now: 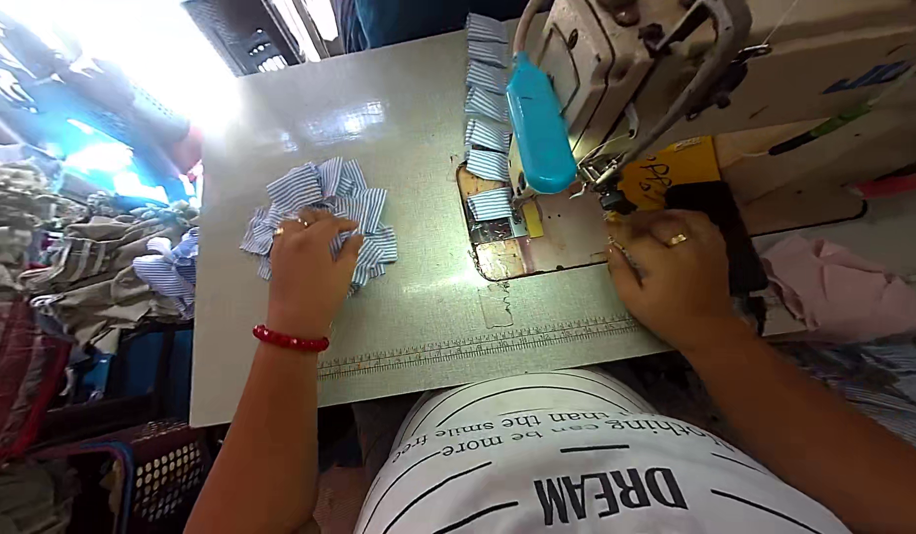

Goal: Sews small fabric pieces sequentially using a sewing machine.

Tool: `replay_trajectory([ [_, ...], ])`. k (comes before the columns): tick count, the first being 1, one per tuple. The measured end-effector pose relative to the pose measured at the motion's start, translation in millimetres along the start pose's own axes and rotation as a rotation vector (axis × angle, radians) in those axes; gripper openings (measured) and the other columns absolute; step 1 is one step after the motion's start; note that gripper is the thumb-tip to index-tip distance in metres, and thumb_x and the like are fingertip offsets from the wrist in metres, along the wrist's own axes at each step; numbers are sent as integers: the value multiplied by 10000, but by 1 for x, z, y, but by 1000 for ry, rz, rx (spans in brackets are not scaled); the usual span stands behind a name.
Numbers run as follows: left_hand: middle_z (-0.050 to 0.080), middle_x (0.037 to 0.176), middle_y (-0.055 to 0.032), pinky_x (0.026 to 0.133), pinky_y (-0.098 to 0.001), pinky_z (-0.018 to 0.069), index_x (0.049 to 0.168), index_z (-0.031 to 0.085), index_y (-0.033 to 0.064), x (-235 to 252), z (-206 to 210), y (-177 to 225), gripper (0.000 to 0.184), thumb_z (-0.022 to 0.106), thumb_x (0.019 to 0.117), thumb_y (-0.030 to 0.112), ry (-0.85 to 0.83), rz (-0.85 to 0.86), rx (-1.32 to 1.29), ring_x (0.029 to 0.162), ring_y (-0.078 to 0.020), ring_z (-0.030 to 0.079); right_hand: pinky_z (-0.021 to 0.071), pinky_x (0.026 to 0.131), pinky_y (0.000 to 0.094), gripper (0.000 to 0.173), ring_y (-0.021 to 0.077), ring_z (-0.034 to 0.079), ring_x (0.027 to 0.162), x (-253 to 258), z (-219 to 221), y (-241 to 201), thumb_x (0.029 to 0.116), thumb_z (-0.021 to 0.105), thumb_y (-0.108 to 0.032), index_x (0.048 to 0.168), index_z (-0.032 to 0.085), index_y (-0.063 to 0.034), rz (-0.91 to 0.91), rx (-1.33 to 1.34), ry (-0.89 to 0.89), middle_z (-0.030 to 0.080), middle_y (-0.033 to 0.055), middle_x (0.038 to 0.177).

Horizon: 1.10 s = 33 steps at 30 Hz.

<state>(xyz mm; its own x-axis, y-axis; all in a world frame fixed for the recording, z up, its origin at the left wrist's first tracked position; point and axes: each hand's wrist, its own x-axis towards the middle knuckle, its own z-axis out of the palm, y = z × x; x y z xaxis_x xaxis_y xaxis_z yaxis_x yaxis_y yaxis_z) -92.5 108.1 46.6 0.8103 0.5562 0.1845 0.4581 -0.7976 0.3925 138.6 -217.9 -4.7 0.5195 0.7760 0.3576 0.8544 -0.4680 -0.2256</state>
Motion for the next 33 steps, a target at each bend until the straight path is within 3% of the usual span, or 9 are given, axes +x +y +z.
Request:
replay_trajectory([
  [4,641,1286,-216,1009,-679,410,1184,727,22,-24,10,-2,352,691,977,304,40,-117,135,1239,-464,554,417,1072,604,364,440,583,1255,1,5,-19,1041,473,-227,1209,725,-24,-106,64,61,692,198,1252],
  [8,667,1237,-204,1001,-646,433,1055,743,11,-27,15,1,199,678,984,185,115,-126,60,1205,-441,581,460,1032,563,329,409,604,1215,2,2,-36,1017,517,-224,1162,754,-47,-152,177,100,707,179,1207],
  [10,692,1087,-159,855,-493,544,1094,690,9,-33,5,12,213,638,1017,201,155,-140,-115,992,-295,664,485,986,522,314,369,623,1155,2,-3,-47,995,541,-227,1134,767,-60,-142,282,100,715,157,1161],
  [12,673,936,-66,694,-294,537,1168,614,28,-39,-3,28,213,636,1019,179,147,-170,-407,760,-106,629,519,904,457,291,289,649,1042,2,-7,-59,975,568,-225,1104,774,-65,-103,429,74,722,126,1068],
  [13,673,924,-35,705,-260,551,1216,584,27,-42,-4,37,241,639,1009,137,133,-175,-563,754,-62,635,549,863,401,274,210,669,977,1,-10,-66,975,576,-232,1090,770,-77,-65,526,39,724,88,1019],
  [15,685,910,-17,760,-280,582,1276,550,-4,-46,1,57,313,640,981,46,137,-170,-830,785,-56,661,589,766,253,259,47,678,830,3,-12,-80,992,586,-264,1091,739,-80,22,810,-64,714,1,925],
  [22,687,955,-33,822,-312,587,1249,583,21,-65,3,103,265,613,987,2,70,-361,-1399,836,-100,676,627,765,259,608,71,710,922,33,-8,-133,873,753,-483,1322,551,-127,103,1285,-203,692,-50,1092],
  [26,703,1019,-16,814,-315,605,1279,592,60,-78,5,102,283,633,1001,91,106,-292,-1232,875,-93,690,626,722,302,497,81,697,814,35,-18,-143,873,763,-223,1291,554,-52,135,1316,-194,694,-12,977],
  [33,711,972,-13,832,-335,621,1183,629,103,-83,20,112,222,627,979,14,157,-345,-1408,884,-127,715,613,662,262,377,95,687,712,31,-14,-133,925,698,-34,1273,557,-72,123,1336,-169,695,16,867],
])
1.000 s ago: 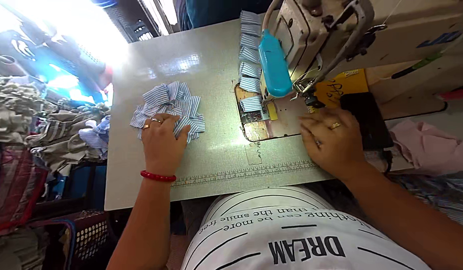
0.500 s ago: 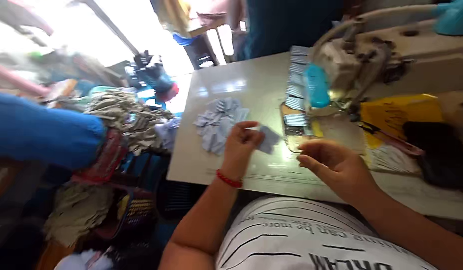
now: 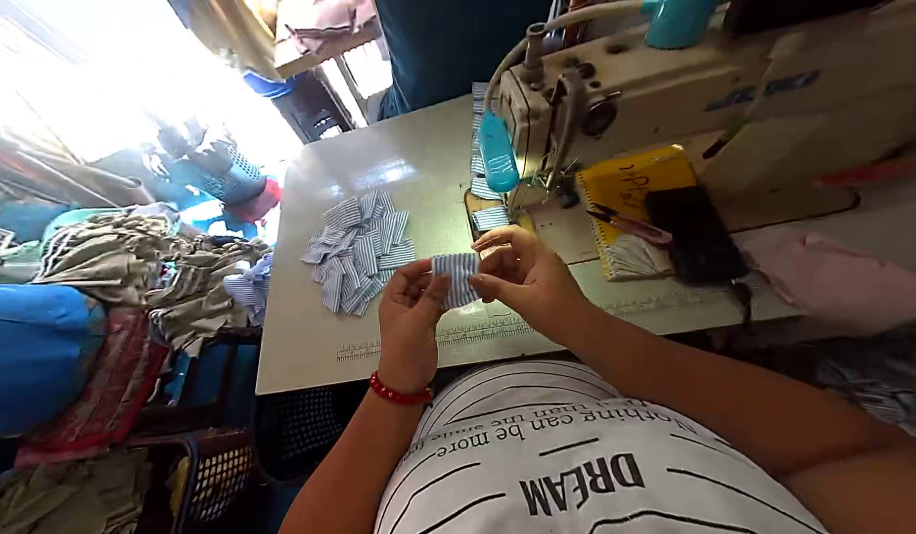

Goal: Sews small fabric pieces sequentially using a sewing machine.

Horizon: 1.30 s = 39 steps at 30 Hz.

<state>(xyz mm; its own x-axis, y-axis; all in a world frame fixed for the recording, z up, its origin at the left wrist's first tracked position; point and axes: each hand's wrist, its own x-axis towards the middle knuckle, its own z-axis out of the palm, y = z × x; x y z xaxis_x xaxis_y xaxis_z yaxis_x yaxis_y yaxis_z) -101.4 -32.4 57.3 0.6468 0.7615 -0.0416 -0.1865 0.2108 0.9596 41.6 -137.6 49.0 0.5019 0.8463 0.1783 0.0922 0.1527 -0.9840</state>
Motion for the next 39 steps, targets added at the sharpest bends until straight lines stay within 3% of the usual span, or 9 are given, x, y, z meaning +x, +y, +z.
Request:
replay_trajectory([
  [6,697,1062,-96,837,-366,628,1273,570,-9,-2,9,-3,269,596,1019,74,-69,-130,129,919,-162,718,617,702,296,336,93,692,758,-7,-13,12,932,677,-108,1255,586,-91,5,-48,-4,710,2,926],
  [9,694,1016,-165,818,-343,615,1188,622,-101,-1,3,1,253,642,985,48,-101,-119,255,885,-160,703,611,722,239,326,26,684,798,-3,-11,22,944,683,-213,1233,581,-103,-78,-100,-59,696,-69,961],
  [14,655,908,-84,770,-256,560,1087,622,-94,-7,-3,1,146,636,970,-8,-70,-51,195,805,-69,636,597,741,180,460,-23,672,834,0,4,27,885,758,-298,1233,525,-107,-164,-96,-106,663,-124,974],
  [18,651,871,-55,746,-231,518,1073,648,-72,-11,-9,-2,155,664,960,34,-71,75,339,766,-39,595,590,727,153,389,-37,667,813,3,9,25,862,739,-180,1192,545,-115,-169,-81,-139,669,-122,979],
  [23,705,882,-150,754,-294,547,1025,716,-77,-14,-6,-11,140,666,947,26,-96,396,636,783,-151,661,552,665,126,344,-57,636,738,3,8,30,799,681,-133,1129,594,-92,-103,-137,-104,660,-106,910],
  [29,729,907,-170,778,-353,567,1038,733,-65,-17,-2,-13,153,659,907,-41,-161,533,684,821,-221,699,511,607,100,209,-97,587,674,2,7,36,857,656,-191,1032,615,-86,-123,-190,-7,631,-132,836],
  [32,712,861,-155,732,-315,560,1063,722,-69,-16,-2,-12,166,657,914,-33,-133,500,668,755,-177,675,477,607,106,257,-63,557,664,-1,6,37,887,610,-180,1039,627,27,-214,-388,41,623,1,828],
  [35,697,874,-164,726,-303,543,1127,725,-60,-14,-3,-12,221,637,930,-9,-99,421,694,758,-177,649,502,624,232,284,118,595,680,-5,7,34,920,576,-159,1008,655,100,-359,-605,81,650,194,841],
  [39,679,900,-185,771,-326,523,1051,732,-84,-11,-4,-14,186,620,946,21,-105,334,720,828,-211,645,529,650,300,278,212,629,704,-9,4,29,918,559,-160,952,671,92,-404,-679,85,655,233,835],
])
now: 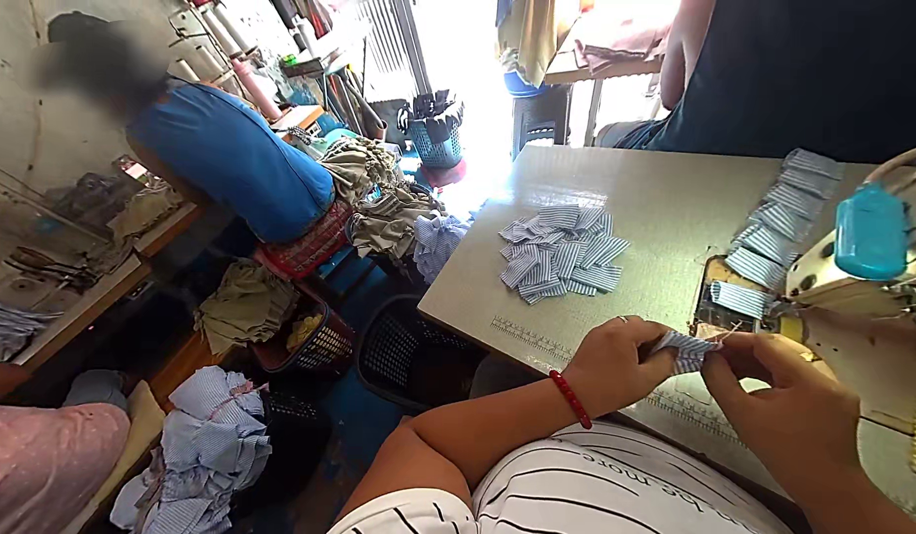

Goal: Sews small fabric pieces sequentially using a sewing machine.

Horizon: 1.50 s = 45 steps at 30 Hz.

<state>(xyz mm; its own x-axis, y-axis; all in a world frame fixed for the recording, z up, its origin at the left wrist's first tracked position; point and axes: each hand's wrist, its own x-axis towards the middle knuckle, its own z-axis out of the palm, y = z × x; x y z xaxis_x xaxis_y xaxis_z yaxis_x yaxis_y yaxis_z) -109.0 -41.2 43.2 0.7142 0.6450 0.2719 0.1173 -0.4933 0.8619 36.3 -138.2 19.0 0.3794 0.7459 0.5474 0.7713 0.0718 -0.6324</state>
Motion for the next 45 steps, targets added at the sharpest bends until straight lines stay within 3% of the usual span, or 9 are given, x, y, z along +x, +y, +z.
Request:
replay_trajectory([
  [8,597,1019,-141,784,-286,549,1131,568,-120,4,4,2,175,544,1028,19,-200,-272,-504,872,-122,613,517,626,250,293,158,612,690,-6,0,10,902,551,-171,967,680,84,1,72,-85,648,208,860],
  [13,672,1029,-208,864,-392,529,1176,628,-88,5,2,-2,293,704,946,76,-188,-206,-215,936,-233,652,508,622,214,296,103,597,687,-10,-2,11,887,600,-212,967,669,65,66,133,-127,640,161,855],
  [15,695,1010,-209,871,-409,535,1138,666,-86,5,-2,0,233,679,952,54,-151,-205,-136,934,-243,670,510,614,265,289,142,602,673,-10,-2,11,918,575,-217,952,681,50,31,99,-126,651,161,819],
  [19,696,965,-109,800,-285,578,1128,664,-66,2,-6,-4,196,638,982,62,-119,-325,-334,842,-100,672,574,721,423,242,256,677,770,-3,-29,11,945,597,-150,1001,719,51,112,5,-144,697,196,896],
  [23,725,989,-56,827,-326,610,1119,666,2,4,-2,-11,156,561,1011,44,-96,-380,-612,886,-130,708,563,865,561,195,375,690,961,1,-83,43,990,623,-105,1108,730,6,291,-271,-38,704,217,1044],
  [27,737,994,-91,822,-310,615,1072,668,5,7,4,-2,160,520,1016,-14,-87,-457,-726,880,-151,724,459,1016,686,343,522,563,1261,-20,-113,85,993,622,-69,1321,651,27,430,-590,-213,649,289,1284],
  [34,734,990,-97,791,-276,611,1077,684,49,7,9,2,148,569,1003,-9,-152,-487,-811,859,-131,717,469,1047,635,367,507,559,1283,-33,-115,100,1034,558,-82,1379,599,36,430,-622,-159,616,302,1325],
  [41,695,942,-53,757,-246,602,1067,671,76,6,11,1,147,570,1004,-11,-130,-515,-874,787,-88,680,431,1053,629,386,491,556,1264,-25,-119,99,974,532,-152,1279,681,32,492,-502,-123,649,276,1293],
  [45,694,937,-64,749,-240,602,1078,667,62,6,12,4,149,566,1004,-19,-157,-516,-874,781,-88,680,452,1054,629,279,514,576,1238,-19,-116,101,1029,575,-99,1228,675,69,499,-623,-170,657,313,1215],
])
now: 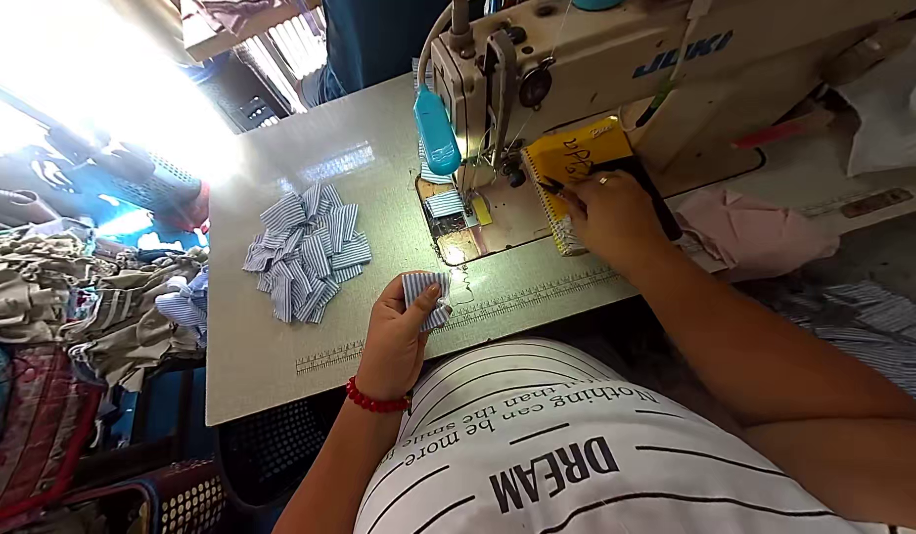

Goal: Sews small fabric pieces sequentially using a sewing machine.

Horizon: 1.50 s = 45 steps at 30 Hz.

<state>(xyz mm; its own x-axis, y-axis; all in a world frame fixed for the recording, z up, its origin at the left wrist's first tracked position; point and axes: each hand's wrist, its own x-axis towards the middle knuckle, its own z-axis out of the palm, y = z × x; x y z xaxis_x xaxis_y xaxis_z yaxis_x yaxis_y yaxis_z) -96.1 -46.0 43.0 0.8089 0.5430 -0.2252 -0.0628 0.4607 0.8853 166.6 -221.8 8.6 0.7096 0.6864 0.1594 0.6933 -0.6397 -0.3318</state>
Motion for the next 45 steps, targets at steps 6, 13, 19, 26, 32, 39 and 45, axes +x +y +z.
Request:
replay_trajectory([
  [6,693,952,-65,753,-233,597,1092,662,63,0,1,-1,138,580,1003,-4,-30,1,-12,785,-88,679,549,877,590,249,481,658,1048,-16,-2,-24,1042,482,-49,1167,652,84,-84,114,274,646,307,1129],
  [13,692,944,-42,747,-230,593,1086,662,78,3,9,-3,139,576,1006,2,-10,21,15,787,-75,674,536,638,322,380,176,633,794,-66,-9,-96,1017,572,-410,1077,714,-63,-478,436,124,627,68,913],
  [19,687,937,-36,728,-228,586,1082,663,87,1,10,-5,131,599,997,10,-18,51,36,771,-73,662,482,591,361,297,253,632,764,-64,-5,-107,1005,582,-314,995,738,-61,-569,206,321,630,83,812],
  [26,692,953,-33,737,-233,590,1091,654,87,2,11,-6,125,603,999,19,-30,46,57,782,-69,668,453,559,354,265,248,616,720,-65,-5,-111,992,607,-299,958,730,-66,-586,181,324,609,74,760],
  [32,694,940,-35,733,-227,581,1088,664,92,3,10,-9,115,626,993,41,-64,45,70,780,-69,664,432,547,335,262,228,598,696,-65,-2,-114,988,609,-308,928,723,-80,-592,196,329,586,53,728],
  [39,687,923,-27,729,-237,578,1065,671,93,4,8,-14,104,640,982,40,-52,54,142,781,-73,658,328,501,288,322,144,483,577,-66,5,-110,1009,547,-329,822,683,-105,-615,362,315,468,-8,628],
  [45,724,958,-80,807,-312,618,1138,678,36,4,1,-12,155,594,1009,25,-4,48,197,842,-144,718,511,566,477,375,296,650,681,-52,-17,-78,1019,575,-363,1028,688,-5,-305,296,228,674,139,807],
])
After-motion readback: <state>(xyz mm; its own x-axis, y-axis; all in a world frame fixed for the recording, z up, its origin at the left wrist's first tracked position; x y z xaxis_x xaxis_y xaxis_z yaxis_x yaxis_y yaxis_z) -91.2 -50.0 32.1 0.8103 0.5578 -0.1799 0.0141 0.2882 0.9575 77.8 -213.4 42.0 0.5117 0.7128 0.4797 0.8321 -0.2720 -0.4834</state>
